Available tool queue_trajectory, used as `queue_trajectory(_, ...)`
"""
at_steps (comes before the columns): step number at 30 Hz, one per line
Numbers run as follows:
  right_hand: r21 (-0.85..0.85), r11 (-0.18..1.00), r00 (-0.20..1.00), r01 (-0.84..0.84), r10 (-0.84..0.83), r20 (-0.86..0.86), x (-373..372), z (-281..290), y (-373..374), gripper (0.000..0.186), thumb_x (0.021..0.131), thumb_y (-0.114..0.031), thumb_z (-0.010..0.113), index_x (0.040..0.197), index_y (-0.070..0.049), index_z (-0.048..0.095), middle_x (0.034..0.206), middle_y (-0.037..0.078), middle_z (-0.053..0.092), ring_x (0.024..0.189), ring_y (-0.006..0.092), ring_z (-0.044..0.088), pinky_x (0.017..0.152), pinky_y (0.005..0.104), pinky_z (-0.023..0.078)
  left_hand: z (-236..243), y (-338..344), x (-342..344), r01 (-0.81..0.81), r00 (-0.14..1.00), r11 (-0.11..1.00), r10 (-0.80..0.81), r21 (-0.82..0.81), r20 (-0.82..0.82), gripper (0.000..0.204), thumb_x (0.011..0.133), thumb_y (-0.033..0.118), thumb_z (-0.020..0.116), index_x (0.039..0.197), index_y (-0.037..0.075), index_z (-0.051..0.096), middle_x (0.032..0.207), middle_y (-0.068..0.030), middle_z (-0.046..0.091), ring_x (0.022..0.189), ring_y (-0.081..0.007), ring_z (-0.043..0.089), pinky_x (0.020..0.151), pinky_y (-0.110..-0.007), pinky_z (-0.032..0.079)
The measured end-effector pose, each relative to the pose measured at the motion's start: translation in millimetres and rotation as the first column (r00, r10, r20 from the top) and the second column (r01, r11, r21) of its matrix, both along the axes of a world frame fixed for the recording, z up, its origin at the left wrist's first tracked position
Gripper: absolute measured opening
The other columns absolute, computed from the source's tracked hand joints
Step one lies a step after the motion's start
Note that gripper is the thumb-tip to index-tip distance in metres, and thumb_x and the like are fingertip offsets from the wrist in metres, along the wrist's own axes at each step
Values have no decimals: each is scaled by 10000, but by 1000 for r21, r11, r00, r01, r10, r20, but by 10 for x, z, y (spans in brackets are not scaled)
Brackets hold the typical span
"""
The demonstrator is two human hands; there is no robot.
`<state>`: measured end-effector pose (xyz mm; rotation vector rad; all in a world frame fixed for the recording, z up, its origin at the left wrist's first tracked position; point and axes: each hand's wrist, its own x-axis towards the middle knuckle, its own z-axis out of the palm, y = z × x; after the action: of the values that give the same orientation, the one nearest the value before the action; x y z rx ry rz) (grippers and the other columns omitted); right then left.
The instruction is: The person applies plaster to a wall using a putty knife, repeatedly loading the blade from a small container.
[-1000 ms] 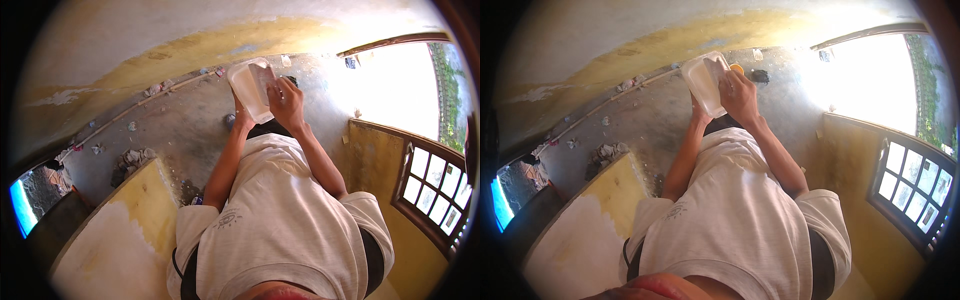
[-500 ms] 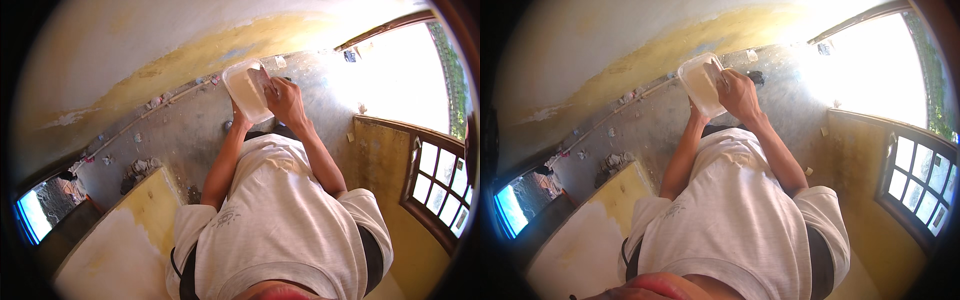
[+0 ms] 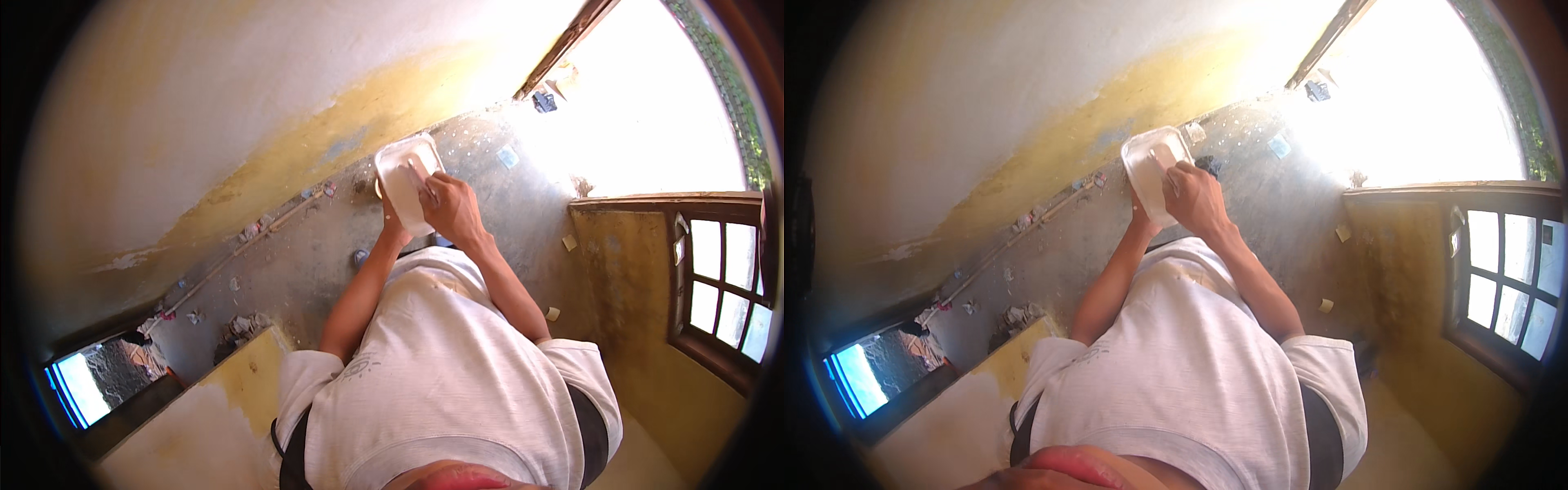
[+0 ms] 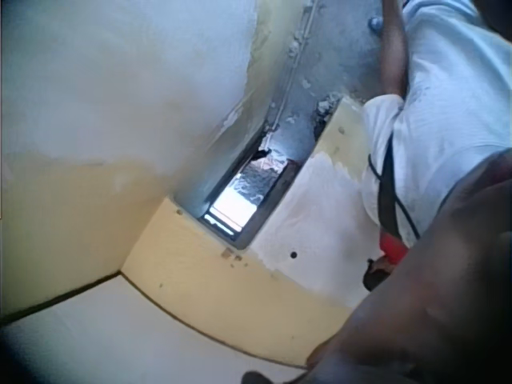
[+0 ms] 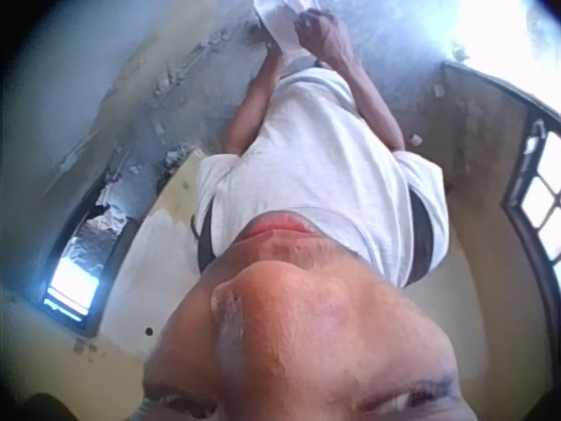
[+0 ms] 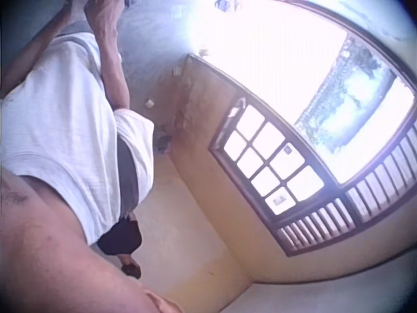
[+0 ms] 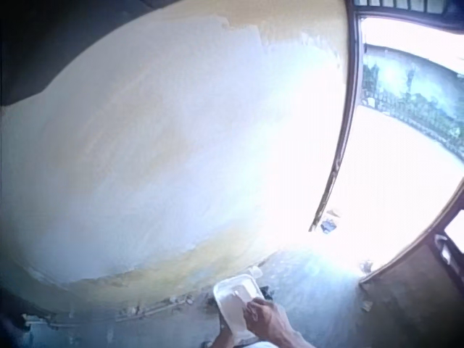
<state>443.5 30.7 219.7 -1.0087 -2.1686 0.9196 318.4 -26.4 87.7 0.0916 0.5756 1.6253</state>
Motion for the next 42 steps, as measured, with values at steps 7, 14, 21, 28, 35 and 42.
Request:
queue_trajectory(7,-28,999,999,-27,28,46,466,-81,461,150,875,-63,666,777,47,640,816,202,634,715,427,629,652,479,512,70,405,485,10,1000,996,-10,-83,-2,668,1046,670,332,1456,173,507,1343,-64,631,1216,-237,632,1033,-441,528)
queue_trajectory(14,-44,997,997,57,-59,-47,608,51,660,154,869,-75,650,769,40,636,819,210,637,731,439,633,660,490,515,-28,500,535,59,996,995,-64,-77,-65,750,1027,732,305,1484,168,491,1382,-73,622,1240,-249,625,1060,-446,518)
queue_trajectory(21,-32,993,992,-110,112,53,440,-30,745,146,873,-102,664,794,20,652,824,192,641,746,427,640,671,489,534,49,510,414,-99,993,987,88,-131,-84,563,1077,570,383,1450,171,521,1344,-59,641,1217,-232,640,1025,-433,546)
queue_trajectory(28,-16,995,995,-98,98,16,68,-114,637,118,886,-124,670,910,-9,662,886,178,641,770,426,643,676,499,534,68,257,122,-201,977,976,194,-88,-85,566,1082,555,371,1468,167,514,1375,-58,630,1248,-243,625,1058,-440,525)
queue_trajectory(35,2,996,996,-93,93,-18,-563,8,467,123,926,-126,644,906,-4,633,867,186,628,771,432,641,666,501,531,140,33,-433,-245,969,968,242,-51,-55,655,1060,648,327,1501,191,489,1449,-63,591,1305,-255,589,1101,-460,488)
queue_trajectory(42,68,976,977,-208,211,-41,-1261,125,128,109,927,-98,628,930,10,610,872,193,631,758,443,644,652,519,532,207,-170,-1103,-280,960,959,280,-50,4,708,1037,702,317,1499,194,489,1445,-66,591,1315,-267,582,1104,-470,484)
